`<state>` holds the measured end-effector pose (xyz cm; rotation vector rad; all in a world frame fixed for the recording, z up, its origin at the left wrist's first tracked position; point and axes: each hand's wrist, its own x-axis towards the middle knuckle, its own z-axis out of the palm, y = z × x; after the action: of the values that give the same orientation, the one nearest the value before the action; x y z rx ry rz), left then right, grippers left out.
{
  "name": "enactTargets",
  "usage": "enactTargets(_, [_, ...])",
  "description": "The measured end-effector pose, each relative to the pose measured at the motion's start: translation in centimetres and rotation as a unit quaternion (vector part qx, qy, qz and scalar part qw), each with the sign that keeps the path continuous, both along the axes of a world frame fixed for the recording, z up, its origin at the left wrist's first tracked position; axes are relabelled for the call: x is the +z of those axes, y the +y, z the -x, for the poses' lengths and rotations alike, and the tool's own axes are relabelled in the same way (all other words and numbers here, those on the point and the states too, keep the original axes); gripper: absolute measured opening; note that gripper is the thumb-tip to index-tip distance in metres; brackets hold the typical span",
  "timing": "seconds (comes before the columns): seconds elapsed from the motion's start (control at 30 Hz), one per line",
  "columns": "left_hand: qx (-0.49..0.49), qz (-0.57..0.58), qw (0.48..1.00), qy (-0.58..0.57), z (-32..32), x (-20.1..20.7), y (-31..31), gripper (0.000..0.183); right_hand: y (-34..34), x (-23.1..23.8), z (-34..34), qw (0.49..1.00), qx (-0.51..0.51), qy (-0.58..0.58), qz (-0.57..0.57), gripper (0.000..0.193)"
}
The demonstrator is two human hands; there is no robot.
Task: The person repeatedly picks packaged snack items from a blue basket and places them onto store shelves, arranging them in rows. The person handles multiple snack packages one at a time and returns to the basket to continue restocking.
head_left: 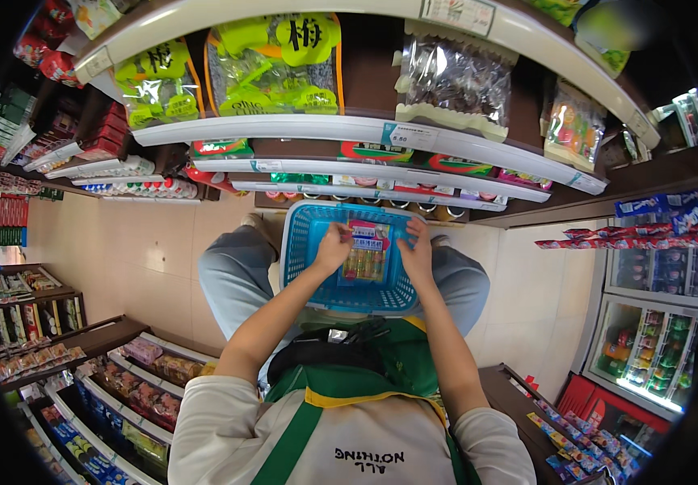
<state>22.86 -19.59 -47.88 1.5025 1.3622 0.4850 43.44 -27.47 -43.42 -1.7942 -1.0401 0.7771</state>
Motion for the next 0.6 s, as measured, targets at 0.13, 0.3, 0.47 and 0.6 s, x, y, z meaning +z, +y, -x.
enactTargets(0.13, [0.022, 0.019, 0.997, 0.069, 1.1, -4.2, -0.5, 0.035, -1.0, -4.6, -0.1, 0.995, -0.009, 0.011, 0.094, 0.059])
enactTargets(0.3, [0.017, 0.113, 0.984, 0.139, 2.9, -9.4, -1.1, 0.039, -2.7, -11.4, -1.1, 0.983, -0.007, 0.027, 0.181, 0.061])
enactTargets(0.47, [0.045, 0.161, 0.969, 0.18, 5.3, -13.2, -2.2, 0.041, -4.0, -14.5, -1.2, 0.956, 0.0, 0.055, 0.288, 0.069])
enactTargets(0.6, [0.053, 0.206, 0.961, 0.176, 5.9, -14.0, -2.7, 0.048, -5.6, -18.1, -1.6, 0.948, -0.016, 0.095, 0.303, 0.072])
